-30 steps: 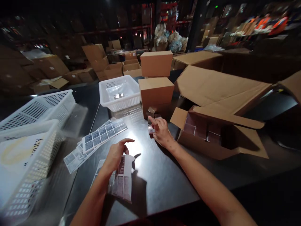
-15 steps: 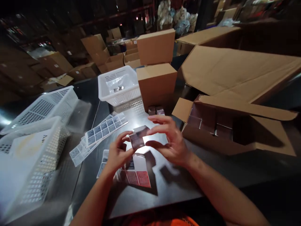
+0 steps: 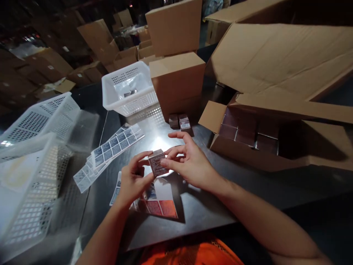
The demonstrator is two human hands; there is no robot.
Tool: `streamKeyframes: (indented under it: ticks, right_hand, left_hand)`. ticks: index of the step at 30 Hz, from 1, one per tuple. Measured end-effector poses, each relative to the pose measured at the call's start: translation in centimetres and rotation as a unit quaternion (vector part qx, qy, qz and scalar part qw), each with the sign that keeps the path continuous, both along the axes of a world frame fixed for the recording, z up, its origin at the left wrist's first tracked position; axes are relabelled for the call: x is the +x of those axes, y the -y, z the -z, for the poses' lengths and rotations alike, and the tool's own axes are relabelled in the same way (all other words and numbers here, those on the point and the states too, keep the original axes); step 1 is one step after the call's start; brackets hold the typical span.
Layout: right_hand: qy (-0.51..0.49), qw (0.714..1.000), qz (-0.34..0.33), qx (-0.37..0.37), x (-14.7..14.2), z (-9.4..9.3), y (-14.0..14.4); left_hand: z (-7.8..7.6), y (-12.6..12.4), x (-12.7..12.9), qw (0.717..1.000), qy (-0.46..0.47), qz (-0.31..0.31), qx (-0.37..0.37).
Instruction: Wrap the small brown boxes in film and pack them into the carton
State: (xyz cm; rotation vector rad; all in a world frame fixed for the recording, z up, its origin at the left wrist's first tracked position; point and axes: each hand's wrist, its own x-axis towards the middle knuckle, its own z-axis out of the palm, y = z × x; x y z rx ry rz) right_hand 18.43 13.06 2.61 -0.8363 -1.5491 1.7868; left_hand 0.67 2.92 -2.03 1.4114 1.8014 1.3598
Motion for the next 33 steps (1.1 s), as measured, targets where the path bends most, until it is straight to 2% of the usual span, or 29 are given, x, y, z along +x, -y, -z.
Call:
streamKeyframes:
  ticks: [23, 33]
  right_hand:
    - [0.005, 1.0, 0.005, 0.005, -0.26, 0.29, -0.03]
    - [0.003, 1.0, -0.008, -0.019, -0.03, -0.18, 0.0]
  left_hand:
    - [-0.03, 0.01, -0.09, 1.0, -0.021, 0.006, 0.003]
    - [-0.2, 0.23, -0.16, 0.999, -0.03, 0.015, 0.016]
